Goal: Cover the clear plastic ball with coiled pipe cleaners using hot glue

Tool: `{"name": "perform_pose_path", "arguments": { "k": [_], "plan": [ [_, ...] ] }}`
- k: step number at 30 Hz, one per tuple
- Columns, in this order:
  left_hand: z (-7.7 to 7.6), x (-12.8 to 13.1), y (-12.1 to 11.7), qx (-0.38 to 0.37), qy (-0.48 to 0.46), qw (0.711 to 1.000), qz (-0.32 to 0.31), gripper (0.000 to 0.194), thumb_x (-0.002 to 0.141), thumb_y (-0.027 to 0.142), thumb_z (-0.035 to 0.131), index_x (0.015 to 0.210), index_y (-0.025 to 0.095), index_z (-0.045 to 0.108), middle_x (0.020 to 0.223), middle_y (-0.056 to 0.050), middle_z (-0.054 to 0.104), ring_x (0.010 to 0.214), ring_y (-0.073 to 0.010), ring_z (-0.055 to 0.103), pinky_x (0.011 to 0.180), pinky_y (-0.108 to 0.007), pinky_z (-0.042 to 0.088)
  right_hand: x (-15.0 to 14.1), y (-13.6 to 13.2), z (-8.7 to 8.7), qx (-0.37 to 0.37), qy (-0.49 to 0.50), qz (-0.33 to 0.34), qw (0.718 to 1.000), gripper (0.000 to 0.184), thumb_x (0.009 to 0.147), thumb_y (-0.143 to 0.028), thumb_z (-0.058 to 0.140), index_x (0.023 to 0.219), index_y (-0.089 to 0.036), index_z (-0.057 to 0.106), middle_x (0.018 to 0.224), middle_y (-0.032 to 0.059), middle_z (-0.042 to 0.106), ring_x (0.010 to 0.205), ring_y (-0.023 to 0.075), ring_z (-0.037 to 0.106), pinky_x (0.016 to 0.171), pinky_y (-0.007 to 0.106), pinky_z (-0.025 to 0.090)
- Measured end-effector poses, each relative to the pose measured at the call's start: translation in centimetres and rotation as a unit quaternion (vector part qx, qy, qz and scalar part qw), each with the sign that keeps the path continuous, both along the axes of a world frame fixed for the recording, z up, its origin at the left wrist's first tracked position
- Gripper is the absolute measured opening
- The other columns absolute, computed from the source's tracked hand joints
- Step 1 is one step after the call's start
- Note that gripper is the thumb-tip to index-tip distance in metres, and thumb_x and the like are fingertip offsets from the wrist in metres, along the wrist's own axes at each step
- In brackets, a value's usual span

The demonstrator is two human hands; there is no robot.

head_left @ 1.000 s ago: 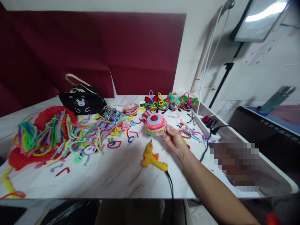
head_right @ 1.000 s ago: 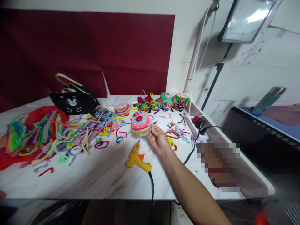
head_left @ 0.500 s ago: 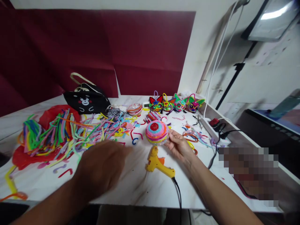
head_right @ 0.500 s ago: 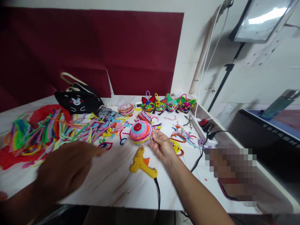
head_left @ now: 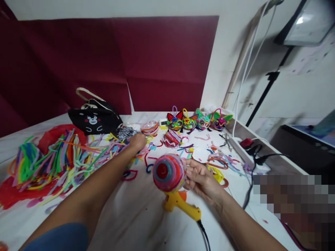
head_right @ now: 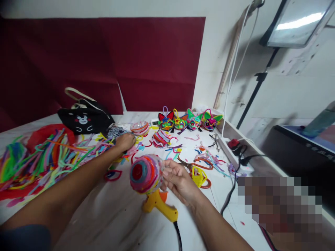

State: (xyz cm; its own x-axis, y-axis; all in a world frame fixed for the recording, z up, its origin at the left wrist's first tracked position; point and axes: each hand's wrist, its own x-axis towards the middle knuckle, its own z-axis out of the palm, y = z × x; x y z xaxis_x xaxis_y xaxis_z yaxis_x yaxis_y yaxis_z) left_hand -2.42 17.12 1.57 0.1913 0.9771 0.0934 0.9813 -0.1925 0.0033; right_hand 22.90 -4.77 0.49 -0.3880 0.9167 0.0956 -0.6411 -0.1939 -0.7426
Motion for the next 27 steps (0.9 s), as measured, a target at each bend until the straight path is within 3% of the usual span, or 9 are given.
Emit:
{"name": "perform_pose_path", "arguments": {
  "k": [6,12,15,18,23,27],
  "plan": [
    [-0.9,0.1,1.6,-0.001,-0.072,0.997,0.014,0.035,0.095,0.034,0.063,0.125,0.017,0.061,0.126,-0.011,0.063,0.108,-0.0249,0.064,0.090,-0.046,0.056,0.0,-0.2,0.5,0.009,-0.010,0.004,1.000,0.032,0.076,-0.034,0.085,0.096,-0.017,0.068,0.066,-0.0017,0.064,0.049,0.0071,0.054,0.048,0.018,0.045],
    [1.6,-1.7,0.6,0.048,-0.243,0.969,0.019,0.026,0.095,0.034,0.062,0.112,0.016,0.065,0.113,-0.008,0.067,0.097,-0.0211,0.066,0.084,-0.041,0.057,-0.3,-0.4,0.5,0.020,-0.039,0.009,0.999,0.035,0.075,-0.040,0.085,0.096,-0.016,0.068,0.067,-0.0017,0.064,0.049,0.0068,0.054,0.049,0.018,0.044],
    [2.7,-1.9,-1.7,0.074,-0.361,0.929,0.027,0.026,0.096,0.037,0.058,0.091,0.013,0.064,0.084,-0.002,0.066,0.069,-0.0141,0.063,0.064,-0.030,0.054,-0.5,-0.7,0.2,0.036,-0.071,0.023,0.997,0.035,0.078,-0.042,0.083,0.097,-0.016,0.068,0.066,-0.0019,0.064,0.049,0.0071,0.055,0.050,0.018,0.044],
    [2.6,-1.4,-5.4,0.059,-0.474,0.879,0.008,0.029,0.093,0.041,0.051,0.078,0.017,0.056,0.065,0.001,0.061,0.043,-0.0090,0.048,0.044,-0.024,0.042,-0.6,-1.0,0.0,0.059,-0.115,0.035,0.991,0.037,0.079,-0.044,0.081,0.099,-0.016,0.068,0.068,-0.0013,0.066,0.050,0.0074,0.056,0.051,0.018,0.044],
    [0.3,-1.1,-11.8,0.027,-0.587,0.809,0.002,0.030,0.081,0.049,0.054,0.071,0.020,0.049,0.051,0.005,0.048,0.038,-0.0090,0.042,0.038,-0.022,0.036,-0.5,-0.9,0.0,0.043,-0.144,0.010,0.989,0.038,0.075,-0.037,0.085,0.099,-0.012,0.070,0.066,0.0013,0.067,0.049,0.0091,0.055,0.049,0.020,0.043],
    [-1.6,-1.7,-14.3,0.024,-0.622,0.783,0.020,0.027,0.078,0.046,0.058,0.072,0.019,0.053,0.048,0.006,0.047,0.038,-0.0092,0.043,0.037,-0.020,0.034,-0.5,0.4,-0.2,0.019,-0.121,-0.060,0.991,0.032,0.071,-0.036,0.086,0.090,-0.016,0.071,0.068,-0.0019,0.064,0.051,0.0063,0.050,0.049,0.017,0.042]
  ]
}}
